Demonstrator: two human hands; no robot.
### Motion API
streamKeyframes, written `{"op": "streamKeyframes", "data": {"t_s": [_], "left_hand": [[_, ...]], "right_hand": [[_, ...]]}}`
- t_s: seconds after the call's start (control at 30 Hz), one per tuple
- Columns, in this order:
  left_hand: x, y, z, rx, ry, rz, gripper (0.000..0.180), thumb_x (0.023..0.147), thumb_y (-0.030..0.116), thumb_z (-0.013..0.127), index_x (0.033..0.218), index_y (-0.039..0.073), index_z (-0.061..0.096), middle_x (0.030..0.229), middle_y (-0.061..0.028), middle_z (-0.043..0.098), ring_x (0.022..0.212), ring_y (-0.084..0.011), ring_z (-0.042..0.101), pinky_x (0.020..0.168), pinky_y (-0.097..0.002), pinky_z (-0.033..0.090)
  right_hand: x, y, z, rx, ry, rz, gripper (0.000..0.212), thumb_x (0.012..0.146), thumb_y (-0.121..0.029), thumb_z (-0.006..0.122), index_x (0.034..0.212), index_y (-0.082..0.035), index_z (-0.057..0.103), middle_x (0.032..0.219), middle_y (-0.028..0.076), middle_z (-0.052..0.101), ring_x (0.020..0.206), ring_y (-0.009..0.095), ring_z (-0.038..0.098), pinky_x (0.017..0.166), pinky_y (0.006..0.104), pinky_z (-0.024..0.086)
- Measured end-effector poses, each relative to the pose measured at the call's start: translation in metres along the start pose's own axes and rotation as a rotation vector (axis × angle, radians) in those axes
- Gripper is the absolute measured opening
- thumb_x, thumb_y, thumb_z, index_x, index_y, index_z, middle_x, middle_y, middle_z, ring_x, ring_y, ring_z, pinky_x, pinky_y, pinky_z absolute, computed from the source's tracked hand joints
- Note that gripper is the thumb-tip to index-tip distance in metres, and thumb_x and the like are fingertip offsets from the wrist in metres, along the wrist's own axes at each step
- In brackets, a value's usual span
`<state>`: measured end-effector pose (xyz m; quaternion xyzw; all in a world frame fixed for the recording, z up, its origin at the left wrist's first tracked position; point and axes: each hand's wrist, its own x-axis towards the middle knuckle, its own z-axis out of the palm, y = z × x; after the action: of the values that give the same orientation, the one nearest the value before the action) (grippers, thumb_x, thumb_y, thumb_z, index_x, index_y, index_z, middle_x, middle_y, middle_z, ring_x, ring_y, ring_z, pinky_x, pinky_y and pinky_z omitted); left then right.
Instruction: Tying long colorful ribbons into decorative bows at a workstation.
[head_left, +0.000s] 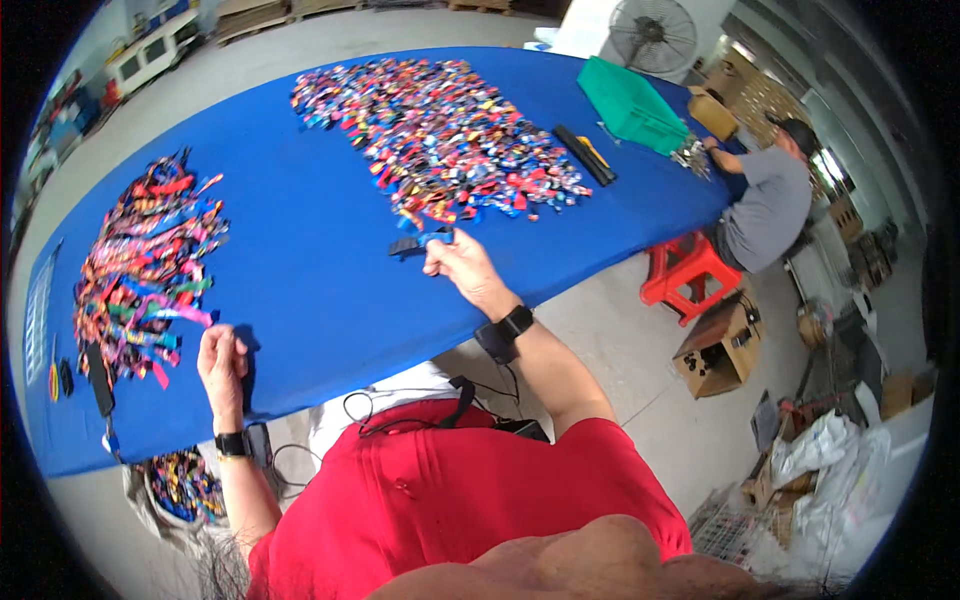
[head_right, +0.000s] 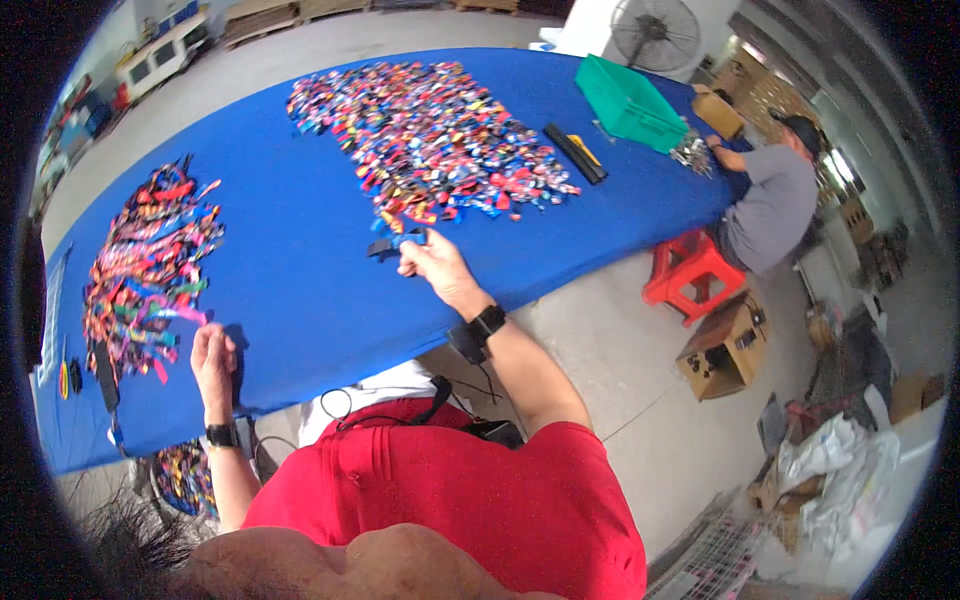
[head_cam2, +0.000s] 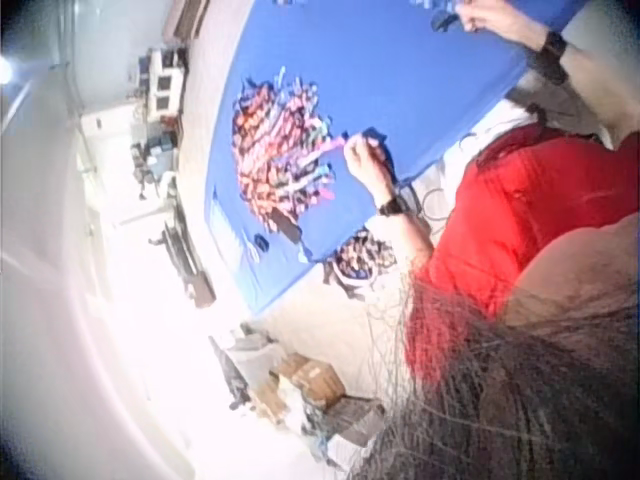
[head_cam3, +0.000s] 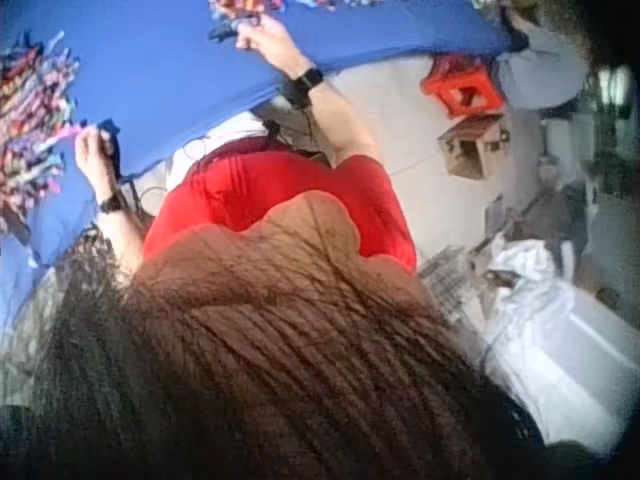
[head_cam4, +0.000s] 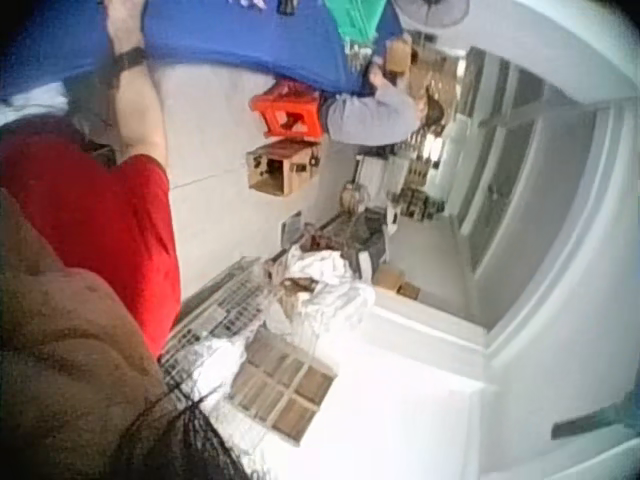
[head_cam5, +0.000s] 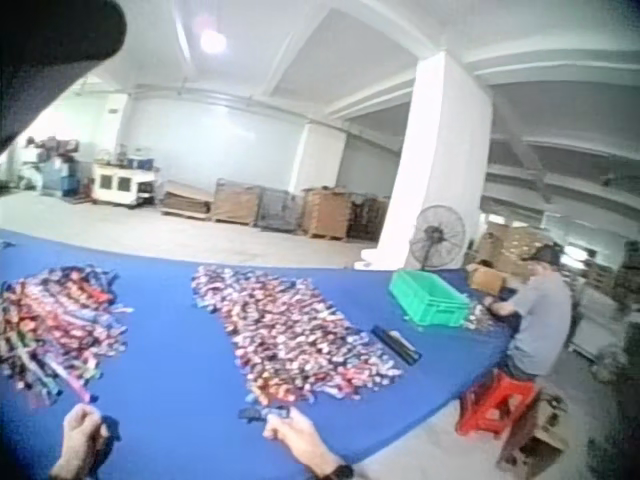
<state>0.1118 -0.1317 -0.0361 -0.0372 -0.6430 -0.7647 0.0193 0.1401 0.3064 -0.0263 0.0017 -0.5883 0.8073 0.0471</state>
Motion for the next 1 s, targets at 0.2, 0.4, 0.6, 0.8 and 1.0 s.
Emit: {"op": "streamKeyframes", "data": {"t_s": [0.2,0.4,0.6,0.8,1.0], "left_hand": [[0.007,-0.004,-0.001,-0.020,-0.062,0.038,0.010,0.101,0.020,0.057,0.101,0.010,0.057,0.071,0.0020,0.058,0.046,-0.0019,0.037,0.042,-0.0176,0.028],[0.007,-0.004,0.002,-0.008,-0.054,0.030,0.010,0.101,0.020,0.056,0.100,0.010,0.058,0.071,0.0019,0.058,0.046,-0.0018,0.037,0.042,-0.0176,0.028],[0.009,-0.001,-0.001,-0.042,-0.059,0.055,0.008,0.101,0.019,0.056,0.102,0.010,0.057,0.074,0.0019,0.059,0.047,-0.0022,0.039,0.043,-0.0176,0.030],[0.012,-0.001,0.004,-0.077,-0.033,0.023,0.010,0.101,0.018,0.055,0.103,0.008,0.058,0.073,-0.0003,0.060,0.047,-0.0038,0.040,0.043,-0.0188,0.032],[0.038,0.007,-0.007,0.079,-0.133,-0.156,0.012,0.100,0.020,0.057,0.102,0.008,0.059,0.071,-0.0017,0.061,0.048,-0.0054,0.044,0.044,-0.0196,0.034]], "right_hand": [[-0.001,0.001,-0.003,0.042,-0.035,-0.019,0.021,0.097,-0.027,0.063,0.107,-0.009,0.055,0.084,0.000,0.062,0.075,0.010,0.062,0.070,0.0252,0.050],[-0.002,0.001,-0.005,0.033,-0.038,-0.023,0.022,0.097,-0.027,0.063,0.108,-0.009,0.055,0.085,0.001,0.063,0.076,0.010,0.063,0.071,0.0260,0.051],[-0.005,-0.006,-0.003,0.054,-0.049,-0.023,0.019,0.098,-0.025,0.063,0.105,-0.008,0.056,0.086,0.002,0.063,0.077,0.011,0.062,0.072,0.0268,0.050],[-0.004,-0.007,-0.002,0.025,-0.049,-0.005,0.021,0.097,-0.025,0.063,0.106,-0.007,0.056,0.085,0.003,0.064,0.077,0.012,0.063,0.072,0.0274,0.050],[-0.006,-0.003,0.000,0.004,-0.069,-0.019,0.022,0.097,-0.025,0.063,0.107,-0.007,0.055,0.085,0.004,0.064,0.077,0.013,0.063,0.073,0.0287,0.052]]}}
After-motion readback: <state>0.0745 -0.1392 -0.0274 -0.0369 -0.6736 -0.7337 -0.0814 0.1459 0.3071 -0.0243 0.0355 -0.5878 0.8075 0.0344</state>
